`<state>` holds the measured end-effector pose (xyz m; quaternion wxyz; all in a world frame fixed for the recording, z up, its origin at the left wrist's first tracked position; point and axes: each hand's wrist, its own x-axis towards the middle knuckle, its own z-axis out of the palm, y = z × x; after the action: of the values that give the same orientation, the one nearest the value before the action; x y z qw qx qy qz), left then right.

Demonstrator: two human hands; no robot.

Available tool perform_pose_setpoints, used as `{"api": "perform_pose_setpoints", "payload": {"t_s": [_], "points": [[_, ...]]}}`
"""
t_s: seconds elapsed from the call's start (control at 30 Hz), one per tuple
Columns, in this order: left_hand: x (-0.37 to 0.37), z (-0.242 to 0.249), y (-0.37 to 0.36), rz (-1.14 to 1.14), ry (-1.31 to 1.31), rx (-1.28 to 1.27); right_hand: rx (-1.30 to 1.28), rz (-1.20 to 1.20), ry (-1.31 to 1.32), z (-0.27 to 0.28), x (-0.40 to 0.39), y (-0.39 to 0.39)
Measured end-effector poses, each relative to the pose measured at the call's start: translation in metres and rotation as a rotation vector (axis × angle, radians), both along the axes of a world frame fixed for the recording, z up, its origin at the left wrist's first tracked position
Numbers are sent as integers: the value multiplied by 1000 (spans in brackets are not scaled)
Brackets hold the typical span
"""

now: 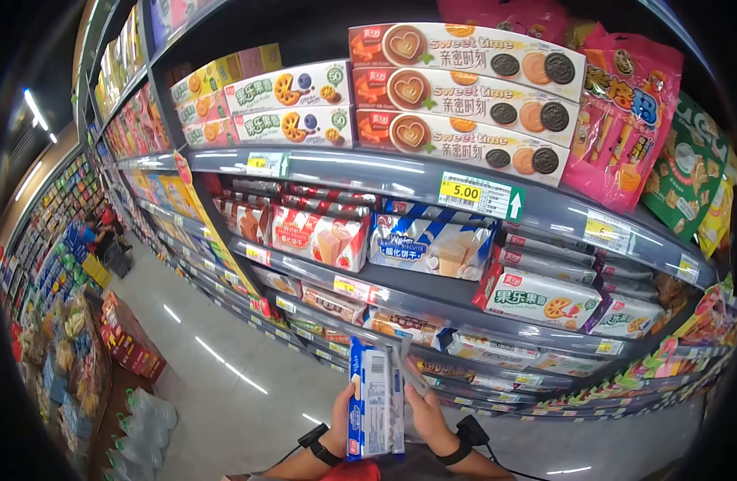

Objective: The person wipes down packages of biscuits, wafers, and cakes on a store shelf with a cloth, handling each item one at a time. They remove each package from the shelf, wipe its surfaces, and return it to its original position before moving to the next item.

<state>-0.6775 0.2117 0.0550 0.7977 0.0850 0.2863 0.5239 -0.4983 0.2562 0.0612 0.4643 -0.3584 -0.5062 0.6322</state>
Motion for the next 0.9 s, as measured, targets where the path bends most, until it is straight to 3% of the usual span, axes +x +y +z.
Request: {"api": "perform_pose_setpoints", "payload": {"t_s": [0.23, 0.37, 0.4, 0.47, 0.57, 0.6, 0.7, 0.77, 0.8, 0.83, 0.87, 0.9], "points": [[-28, 7, 9, 238, 87, 2, -10, 164, -164, -16, -16, -34], [-60, -10, 15, 404, 151, 68, -365, 75, 4, -47, -16, -35], [-64, -8, 14, 431, 162, 89, -697, -56, 161, -45, -23, -33], [-78, -21, 15, 496, 124, 120, -704, -73, 242, -47, -42, -32], [-94, -59, 27, 714, 328, 222, -622, -6, 224, -54, -66, -15], [-103, -58, 28, 693, 199, 248, -617, 17, 167, -48, -71, -7], [-113, -68, 43, 930, 906, 322, -623, 68, 9, -34, -87, 6], [-127, -44, 41, 901, 884, 224, -651, 78, -75, -19, -101, 3], [-134, -36, 41, 898, 864, 215, -583, 91, 73, 6, -103, 11], [-140, -33, 43, 908, 836, 207, -447, 6, -138, -19, -92, 21], [-153, -48, 40, 889, 808, 169, -357, -126, -220, 48, -90, 26], [-163, -52, 39, 862, 798, 201, -256, -281, -199, 60, -78, 30]]}}
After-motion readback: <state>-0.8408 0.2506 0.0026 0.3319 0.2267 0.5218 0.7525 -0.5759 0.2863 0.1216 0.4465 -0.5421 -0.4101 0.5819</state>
